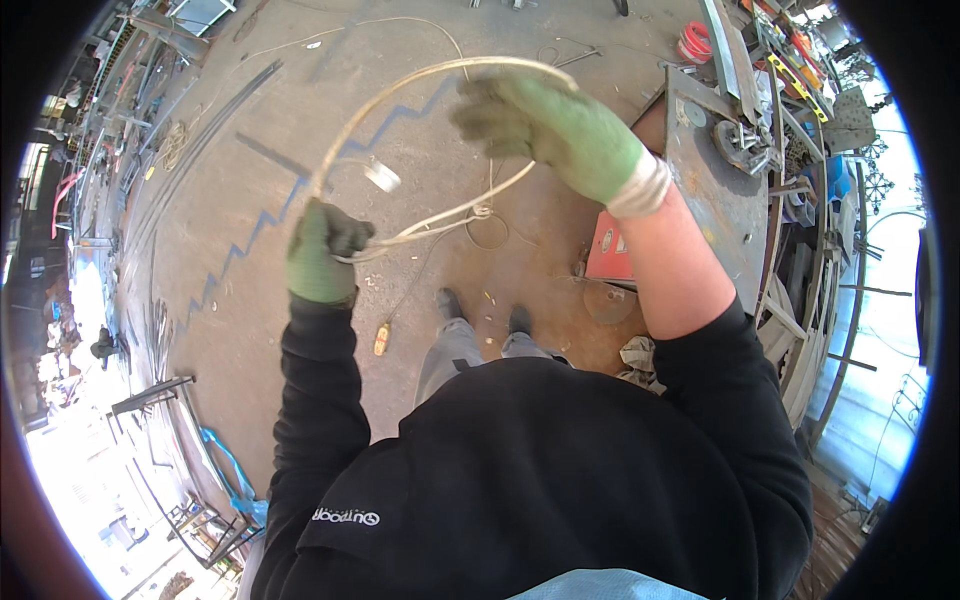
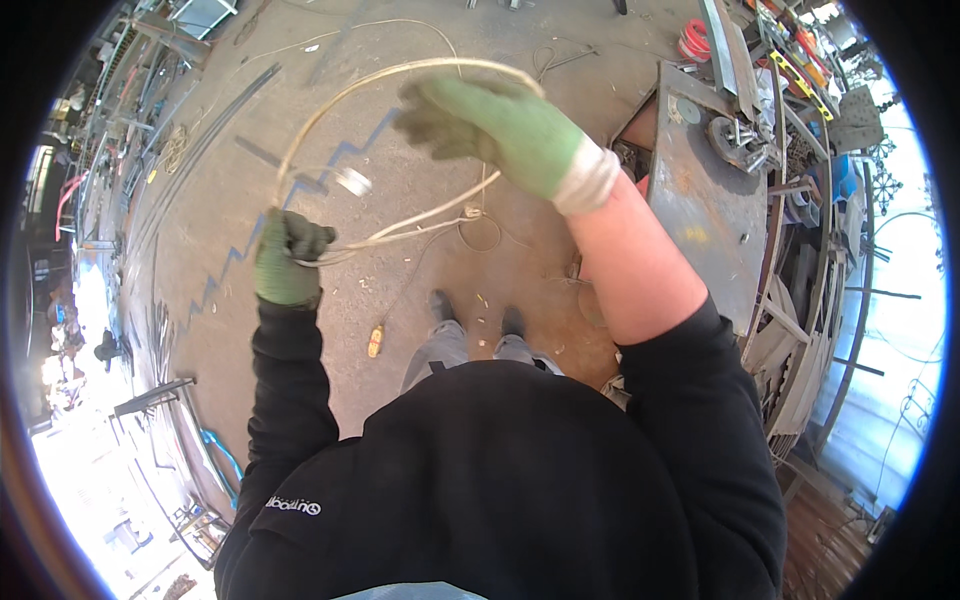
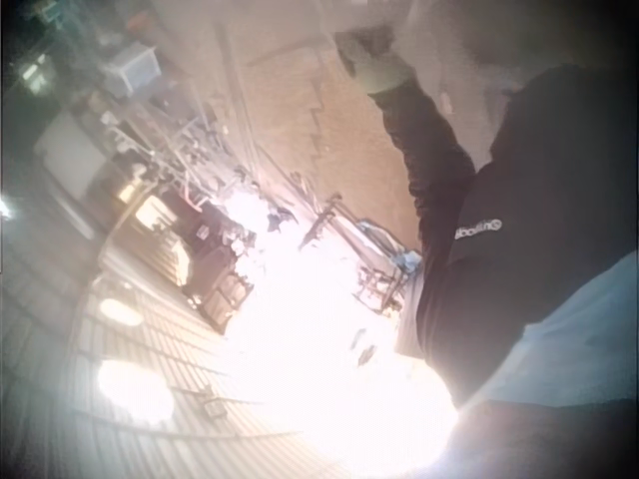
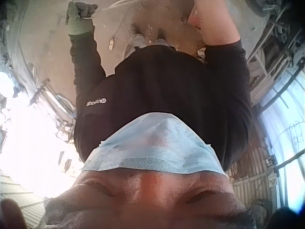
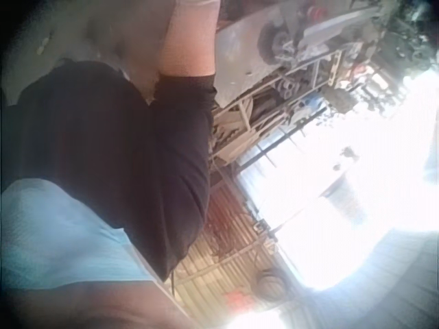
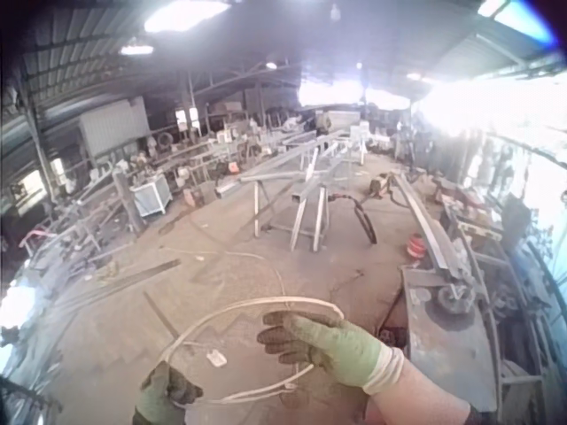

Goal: The person uses an angle grinder to cut a metal bar on a workbench, producing sparks. They then walk through the workshop, pick up a coiled cable, and place it on the floor before moving a long metal beam onto the workbench.

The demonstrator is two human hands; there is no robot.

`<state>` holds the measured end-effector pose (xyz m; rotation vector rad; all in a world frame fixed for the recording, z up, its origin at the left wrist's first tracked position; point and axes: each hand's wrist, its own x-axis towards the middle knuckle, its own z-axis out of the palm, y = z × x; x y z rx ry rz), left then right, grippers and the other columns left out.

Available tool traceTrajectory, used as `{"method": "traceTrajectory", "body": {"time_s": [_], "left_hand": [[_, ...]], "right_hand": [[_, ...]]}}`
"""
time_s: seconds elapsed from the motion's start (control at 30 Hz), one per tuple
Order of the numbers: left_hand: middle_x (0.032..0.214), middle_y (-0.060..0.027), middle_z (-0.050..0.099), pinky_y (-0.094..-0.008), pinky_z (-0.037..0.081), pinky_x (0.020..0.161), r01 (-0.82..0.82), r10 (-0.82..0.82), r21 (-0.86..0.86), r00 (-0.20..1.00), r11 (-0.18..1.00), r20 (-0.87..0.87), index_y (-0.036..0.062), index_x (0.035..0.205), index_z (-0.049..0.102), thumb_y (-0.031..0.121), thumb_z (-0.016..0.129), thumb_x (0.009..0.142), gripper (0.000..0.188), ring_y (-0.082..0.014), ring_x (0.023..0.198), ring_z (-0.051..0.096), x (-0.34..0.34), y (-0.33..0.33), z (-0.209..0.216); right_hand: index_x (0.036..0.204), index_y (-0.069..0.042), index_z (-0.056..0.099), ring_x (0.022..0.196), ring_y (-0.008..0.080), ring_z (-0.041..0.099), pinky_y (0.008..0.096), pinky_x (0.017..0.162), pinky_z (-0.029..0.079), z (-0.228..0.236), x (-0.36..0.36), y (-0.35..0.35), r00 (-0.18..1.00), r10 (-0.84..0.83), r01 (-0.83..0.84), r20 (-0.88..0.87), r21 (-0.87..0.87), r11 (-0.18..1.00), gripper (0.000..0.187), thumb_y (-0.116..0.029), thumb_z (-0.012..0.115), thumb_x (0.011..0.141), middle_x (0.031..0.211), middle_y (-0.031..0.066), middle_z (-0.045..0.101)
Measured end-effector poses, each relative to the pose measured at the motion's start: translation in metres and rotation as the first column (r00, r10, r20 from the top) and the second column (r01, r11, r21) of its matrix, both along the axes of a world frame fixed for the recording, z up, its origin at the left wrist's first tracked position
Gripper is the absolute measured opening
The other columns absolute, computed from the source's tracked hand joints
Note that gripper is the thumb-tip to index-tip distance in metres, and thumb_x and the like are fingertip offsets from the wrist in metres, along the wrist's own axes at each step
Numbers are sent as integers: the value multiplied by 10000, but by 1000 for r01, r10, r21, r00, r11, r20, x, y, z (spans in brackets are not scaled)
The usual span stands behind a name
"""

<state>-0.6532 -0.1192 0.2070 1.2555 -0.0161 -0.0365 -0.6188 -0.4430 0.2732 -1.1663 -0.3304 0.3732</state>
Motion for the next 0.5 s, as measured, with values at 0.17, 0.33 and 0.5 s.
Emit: {"method": "traceTrajectory", "body": {"time_s": [0.17,0.33,0.5], "left_hand": [[578,63,330,-316,383,586,121,-109,-205,992,971,70,137,775,470,369,380,1099,408,-100,494,341,46,47,78],[603,85,348,-283,371,570,286,-201,-380,948,879,248,151,792,444,311,363,1110,365,-71,498,352,72,104,142],[620,84,425,-255,382,543,334,-200,-282,888,900,413,112,911,535,271,384,1106,293,-54,496,420,91,155,206]], "right_hand": [[1413,31,512,1192,260,629,379,1020,497,-108,-20,-36,934,-131,1,-331,-367,930,568,-378,584,1025,1303,162,647],[1313,0,592,1016,205,637,364,919,510,-206,-75,-38,599,-427,68,-678,-488,870,528,-405,638,977,1155,95,682],[1362,-8,564,973,154,630,302,831,499,-238,-70,5,643,-416,-115,-643,-618,778,610,-439,666,943,1139,41,679]]}}
